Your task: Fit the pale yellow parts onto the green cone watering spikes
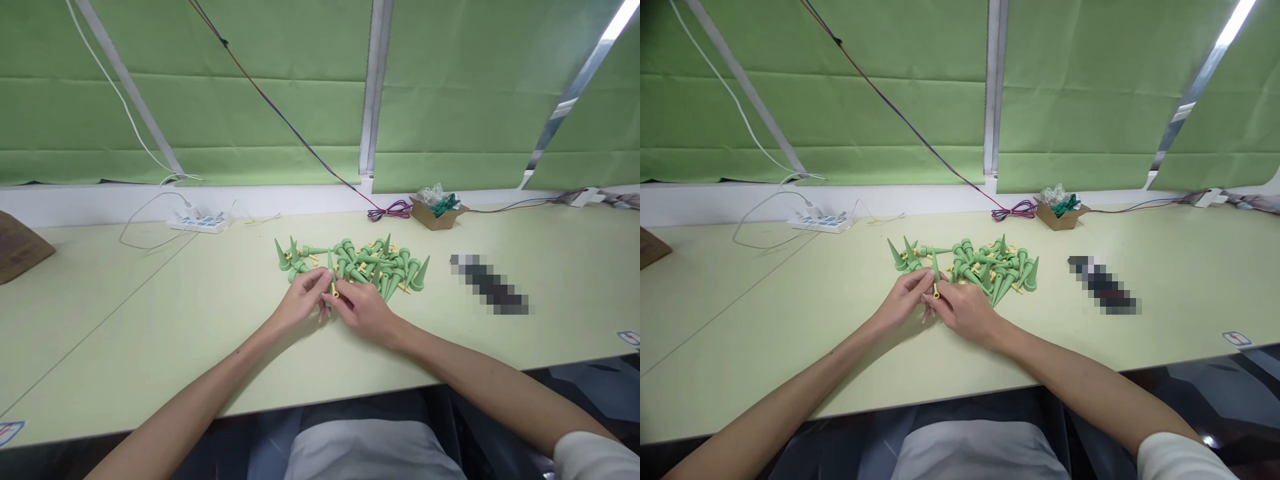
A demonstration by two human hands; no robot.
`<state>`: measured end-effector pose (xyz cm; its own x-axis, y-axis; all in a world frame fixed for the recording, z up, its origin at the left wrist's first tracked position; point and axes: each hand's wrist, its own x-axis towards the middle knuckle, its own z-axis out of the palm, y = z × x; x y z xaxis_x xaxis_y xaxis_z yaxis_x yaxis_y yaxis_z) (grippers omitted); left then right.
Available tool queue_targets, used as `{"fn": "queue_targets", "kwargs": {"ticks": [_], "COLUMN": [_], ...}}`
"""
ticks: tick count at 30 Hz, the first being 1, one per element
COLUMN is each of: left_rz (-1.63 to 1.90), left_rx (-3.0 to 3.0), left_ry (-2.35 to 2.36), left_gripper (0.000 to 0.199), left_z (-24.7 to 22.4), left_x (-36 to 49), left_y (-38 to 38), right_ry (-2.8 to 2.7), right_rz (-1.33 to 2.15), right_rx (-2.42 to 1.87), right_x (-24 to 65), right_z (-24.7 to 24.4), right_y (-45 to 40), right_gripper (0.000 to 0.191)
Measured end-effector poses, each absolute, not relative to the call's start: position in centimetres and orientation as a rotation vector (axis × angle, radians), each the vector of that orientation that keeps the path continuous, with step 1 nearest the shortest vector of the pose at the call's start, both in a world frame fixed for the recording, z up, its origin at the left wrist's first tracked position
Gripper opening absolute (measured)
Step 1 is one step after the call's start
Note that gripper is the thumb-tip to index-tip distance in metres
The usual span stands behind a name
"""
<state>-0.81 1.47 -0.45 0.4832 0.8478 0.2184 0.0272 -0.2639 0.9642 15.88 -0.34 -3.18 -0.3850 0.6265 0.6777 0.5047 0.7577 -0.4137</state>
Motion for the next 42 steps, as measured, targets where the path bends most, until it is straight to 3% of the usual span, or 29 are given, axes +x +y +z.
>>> {"fn": "queue_targets", "kwargs": {"ticks": [36, 42], "left_rz": [0.94, 0.945], "left_rx": [1.673, 1.734], "left_ry": [0.821, 0.965], "left_gripper": [0.041, 0.04], "left_z": [-0.6, 0.7], "left_x": [-0.9, -1.7], "left_y": [1.8, 2.0], "right_ry": [-2.1, -2.022], "right_rz": [0.197, 0.209], "right_rx": [-0.882, -0.934], "right_x": [16.0, 15.9], "right_z": [-3.2, -3.0], "right_y": [-0.2, -0.2], "right_gripper": [0.032, 0.04]}}
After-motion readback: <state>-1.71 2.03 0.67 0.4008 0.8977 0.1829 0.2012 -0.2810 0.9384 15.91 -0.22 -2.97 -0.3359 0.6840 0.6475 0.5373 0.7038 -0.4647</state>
